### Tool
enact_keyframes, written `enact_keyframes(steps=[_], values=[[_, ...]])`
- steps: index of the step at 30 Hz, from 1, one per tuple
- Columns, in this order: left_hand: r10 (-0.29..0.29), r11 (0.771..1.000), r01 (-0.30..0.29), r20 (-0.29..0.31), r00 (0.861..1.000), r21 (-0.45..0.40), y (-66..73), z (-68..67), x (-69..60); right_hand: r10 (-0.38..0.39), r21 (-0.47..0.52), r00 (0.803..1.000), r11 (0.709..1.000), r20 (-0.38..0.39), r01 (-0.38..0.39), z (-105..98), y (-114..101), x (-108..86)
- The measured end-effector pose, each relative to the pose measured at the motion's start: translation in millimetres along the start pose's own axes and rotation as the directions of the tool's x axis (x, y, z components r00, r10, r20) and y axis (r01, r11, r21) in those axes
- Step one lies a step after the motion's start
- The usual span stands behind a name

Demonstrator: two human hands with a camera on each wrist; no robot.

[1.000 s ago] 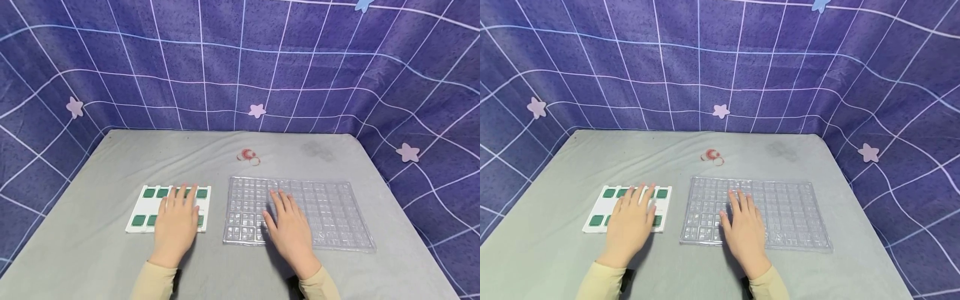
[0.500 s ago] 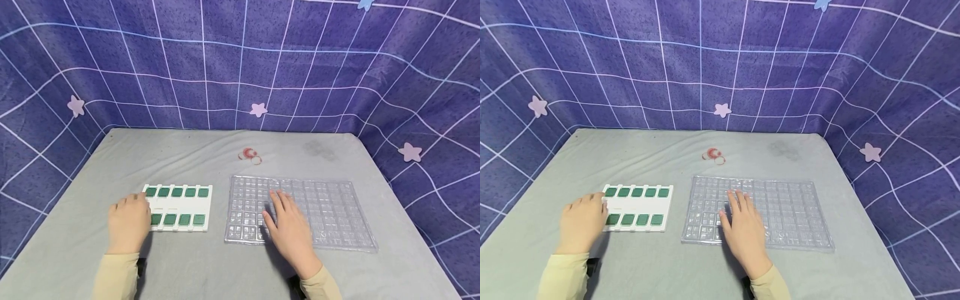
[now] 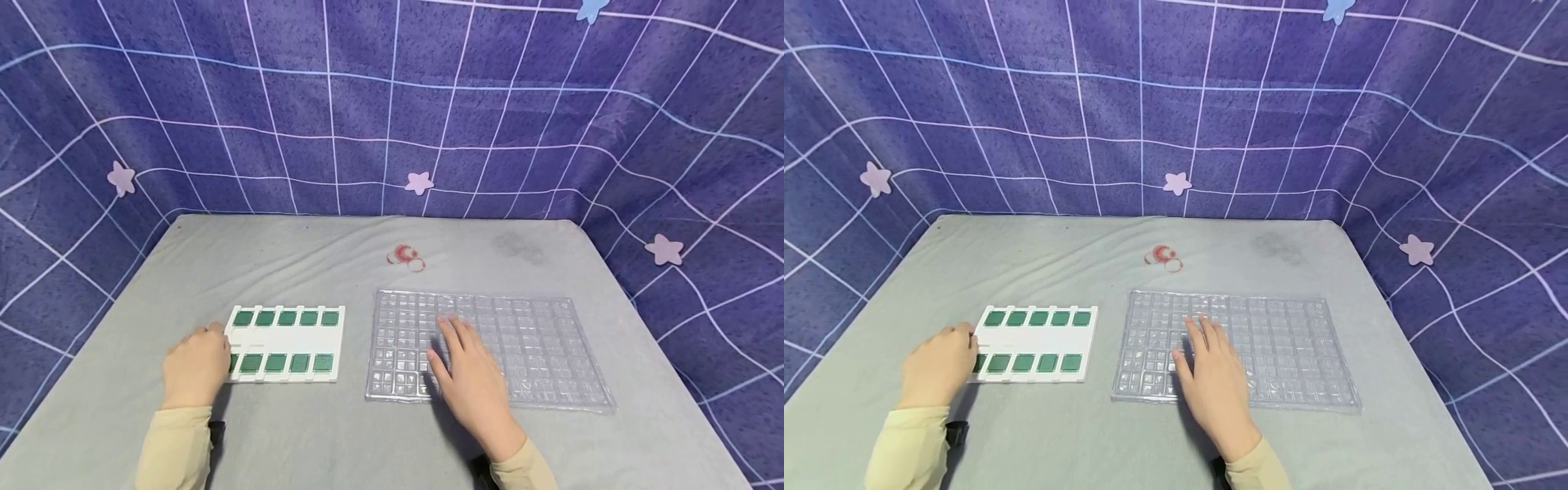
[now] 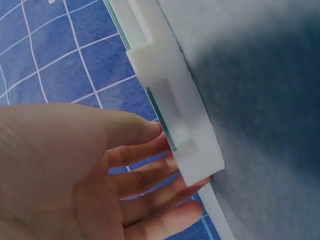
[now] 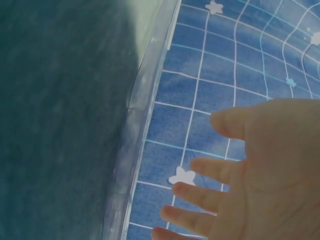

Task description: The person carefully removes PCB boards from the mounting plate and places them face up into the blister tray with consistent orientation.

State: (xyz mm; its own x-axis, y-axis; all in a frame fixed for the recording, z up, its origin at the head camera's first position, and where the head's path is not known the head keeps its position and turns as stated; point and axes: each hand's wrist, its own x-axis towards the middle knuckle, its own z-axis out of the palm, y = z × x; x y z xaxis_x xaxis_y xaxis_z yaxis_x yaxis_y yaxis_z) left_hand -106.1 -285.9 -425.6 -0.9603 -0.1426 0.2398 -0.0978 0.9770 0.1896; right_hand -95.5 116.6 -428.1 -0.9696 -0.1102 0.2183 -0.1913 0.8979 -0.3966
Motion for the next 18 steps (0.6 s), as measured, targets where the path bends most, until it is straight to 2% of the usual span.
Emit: enact_keyframes(steps=[6, 9, 13, 18], values=[[-0.026, 0.997, 0.036, 0.142, 0.989, -0.071, -6.8, -1.1, 9.8, -0.001, 0.003, 1.000, 1.000, -0.011, 0.001, 0, 0, -2.1], [-0.035, 0.995, 0.052, 0.188, 0.982, -0.089, -9.6, -2.6, 14.7, -0.002, -0.010, 1.000, 1.000, -0.015, 0.002, 0, 1, -2.6], [-0.037, 0.993, 0.060, 0.218, 0.975, -0.098, -11.9, -2.7, 19.3, -0.007, -0.023, 1.000, 1.000, -0.020, 0.006, 0, 2, -3.2], [-0.028, 0.993, 0.050, 0.209, 0.978, -0.103, -11.4, -1.0, 22.7, -0.012, -0.027, 1.000, 1.000, -0.020, 0.012, 0, 3, -3.1]])
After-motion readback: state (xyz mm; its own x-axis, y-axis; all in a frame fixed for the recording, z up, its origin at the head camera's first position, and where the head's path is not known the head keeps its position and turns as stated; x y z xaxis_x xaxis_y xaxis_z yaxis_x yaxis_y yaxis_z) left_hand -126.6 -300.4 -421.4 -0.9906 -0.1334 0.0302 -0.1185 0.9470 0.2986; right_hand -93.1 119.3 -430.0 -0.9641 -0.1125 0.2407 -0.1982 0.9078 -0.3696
